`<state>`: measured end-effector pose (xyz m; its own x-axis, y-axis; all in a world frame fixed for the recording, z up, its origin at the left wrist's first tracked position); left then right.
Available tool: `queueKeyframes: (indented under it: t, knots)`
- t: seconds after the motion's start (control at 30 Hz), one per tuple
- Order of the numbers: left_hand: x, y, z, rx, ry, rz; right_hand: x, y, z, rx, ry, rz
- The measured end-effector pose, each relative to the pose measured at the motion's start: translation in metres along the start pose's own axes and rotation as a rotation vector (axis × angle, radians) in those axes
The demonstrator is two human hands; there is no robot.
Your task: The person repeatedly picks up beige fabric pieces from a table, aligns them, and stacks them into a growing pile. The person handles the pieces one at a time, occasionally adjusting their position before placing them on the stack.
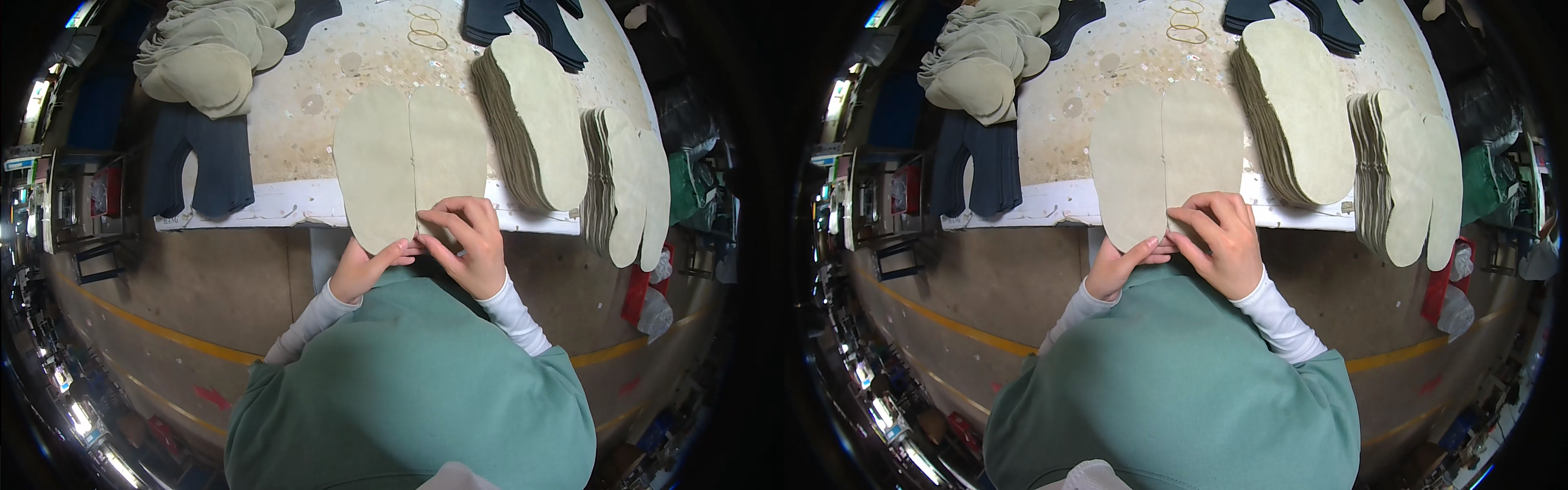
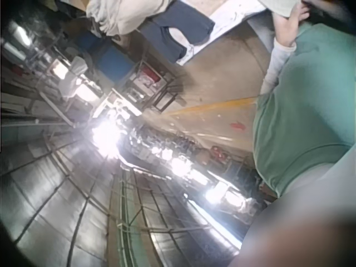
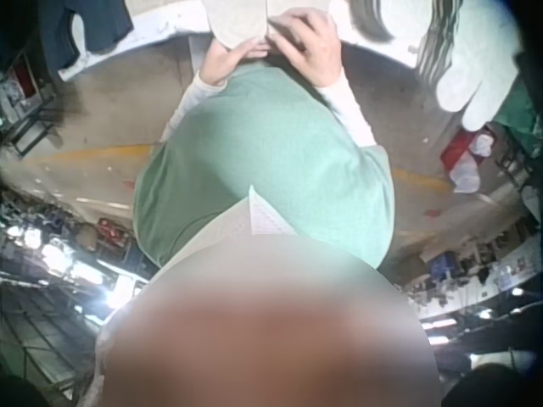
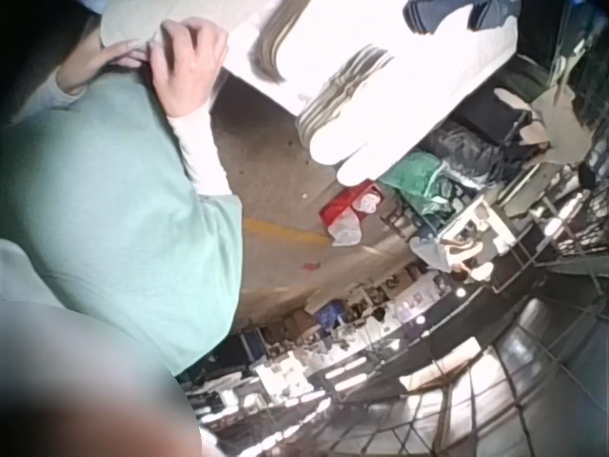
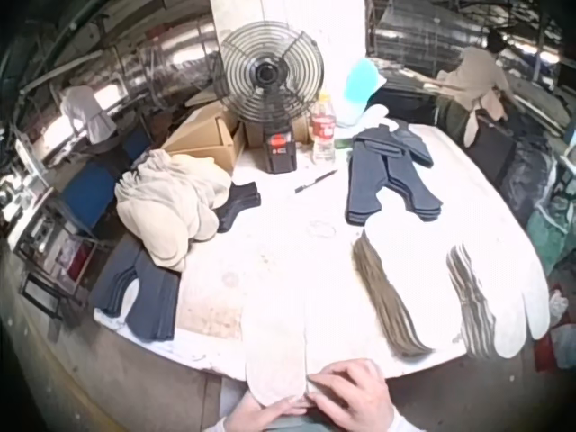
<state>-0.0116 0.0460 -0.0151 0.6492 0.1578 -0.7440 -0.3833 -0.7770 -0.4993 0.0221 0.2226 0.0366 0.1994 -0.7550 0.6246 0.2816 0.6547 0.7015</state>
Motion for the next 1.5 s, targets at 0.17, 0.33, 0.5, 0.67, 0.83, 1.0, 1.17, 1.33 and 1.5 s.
queueKeyframes:
  t: [0.17,0.33,0.5,0.67,0.83,1.0,1.17,1.33,1.5]
  knots:
    - [-0.006,-0.005,0.000,0.001,-0.023,-0.024,-0.002,-0.003,0.000,-0.015,0.013,0.000]
    - [-0.008,-0.006,-0.001,-0.016,0.039,-0.034,-0.001,0.001,0.000,0.000,-0.006,0.071]
    - [-0.013,-0.003,-0.004,0.016,0.114,0.073,-0.025,0.051,-0.016,0.203,-0.159,0.123]
    - [-0.017,0.013,-0.006,0.043,0.129,0.126,-0.070,0.097,-0.057,0.286,-0.409,-0.448]
    - [-0.018,0.021,-0.011,0.056,0.082,0.121,-0.077,0.101,-0.062,0.182,-0.643,-0.307]
    - [-0.034,0.027,-0.021,-0.119,-0.074,0.040,-0.052,0.055,-0.045,0.124,-0.591,0.485]
    - [-0.046,0.021,-0.014,-0.128,-0.174,-0.087,-0.039,0.025,-0.032,0.042,-0.626,0.785]
    - [-0.042,0.011,-0.006,-0.131,-0.186,-0.042,-0.029,0.019,-0.014,0.030,-0.630,0.913]
    - [-0.037,0.015,-0.016,-0.100,-0.117,-0.077,-0.036,0.027,-0.010,-0.014,-0.873,1.437]
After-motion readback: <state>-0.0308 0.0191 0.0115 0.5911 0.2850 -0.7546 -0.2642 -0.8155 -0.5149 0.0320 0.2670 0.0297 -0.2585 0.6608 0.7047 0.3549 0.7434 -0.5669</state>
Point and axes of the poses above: each hand's wrist, its own z-axis towards the middle knuckle, its own y-axis out of the back of the hand, x = y × z, the point moved 3 cm from there along z, towards the middle knuckle, and after that the axes turned 7 degrees about -z, right-handed, at the moved point
